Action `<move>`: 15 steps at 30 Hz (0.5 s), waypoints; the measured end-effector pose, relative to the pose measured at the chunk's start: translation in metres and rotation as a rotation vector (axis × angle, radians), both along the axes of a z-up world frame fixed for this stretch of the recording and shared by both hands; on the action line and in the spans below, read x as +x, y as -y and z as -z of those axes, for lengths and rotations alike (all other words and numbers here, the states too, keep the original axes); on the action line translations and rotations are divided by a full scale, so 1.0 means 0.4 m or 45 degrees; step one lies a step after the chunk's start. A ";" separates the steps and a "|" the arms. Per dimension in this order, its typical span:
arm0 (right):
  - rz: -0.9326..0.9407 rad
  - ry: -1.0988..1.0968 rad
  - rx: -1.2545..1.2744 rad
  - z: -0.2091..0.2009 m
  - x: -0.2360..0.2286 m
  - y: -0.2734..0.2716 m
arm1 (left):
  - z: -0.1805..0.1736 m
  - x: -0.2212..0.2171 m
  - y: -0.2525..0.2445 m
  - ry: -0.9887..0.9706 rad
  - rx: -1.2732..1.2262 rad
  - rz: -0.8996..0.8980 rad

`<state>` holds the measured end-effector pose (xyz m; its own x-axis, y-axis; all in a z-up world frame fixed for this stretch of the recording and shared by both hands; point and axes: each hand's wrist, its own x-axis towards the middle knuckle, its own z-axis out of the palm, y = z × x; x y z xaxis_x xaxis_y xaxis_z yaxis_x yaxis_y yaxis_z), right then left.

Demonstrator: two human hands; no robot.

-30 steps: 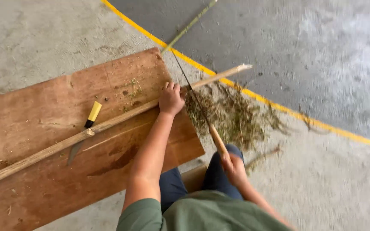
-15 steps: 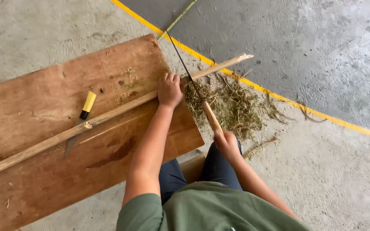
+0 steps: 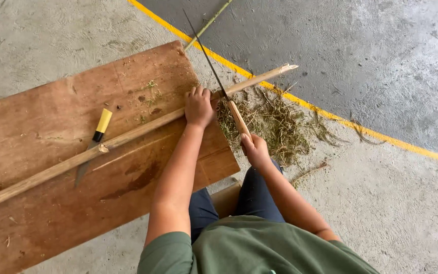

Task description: Stripping outer bark or nodes from a long bamboo pole using a knife and a small saw.

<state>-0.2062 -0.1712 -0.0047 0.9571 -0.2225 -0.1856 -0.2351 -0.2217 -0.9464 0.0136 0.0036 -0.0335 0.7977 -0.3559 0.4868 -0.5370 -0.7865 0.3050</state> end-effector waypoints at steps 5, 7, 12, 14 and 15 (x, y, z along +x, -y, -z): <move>0.023 0.038 -0.044 0.091 -0.223 0.066 | -0.128 0.016 -0.014 0.081 -0.041 -0.013; 0.009 -0.053 -0.105 0.116 -0.353 0.097 | -0.133 -0.020 -0.011 -0.123 -0.048 -0.015; -0.026 0.016 -0.184 0.041 -0.164 0.056 | -0.122 -0.006 -0.014 -0.082 -0.078 -0.029; -0.025 0.031 -0.149 0.009 -0.067 0.034 | -0.073 -0.011 -0.016 0.069 -0.018 -0.071; -0.018 0.034 -0.106 -0.002 -0.035 0.013 | -0.043 -0.030 -0.027 0.209 0.050 -0.105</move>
<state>-0.2201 -0.1763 -0.0037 0.9646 -0.2226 -0.1415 -0.2064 -0.3027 -0.9305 0.0015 0.0146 -0.0164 0.7358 -0.3141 0.6000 -0.5105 -0.8393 0.1868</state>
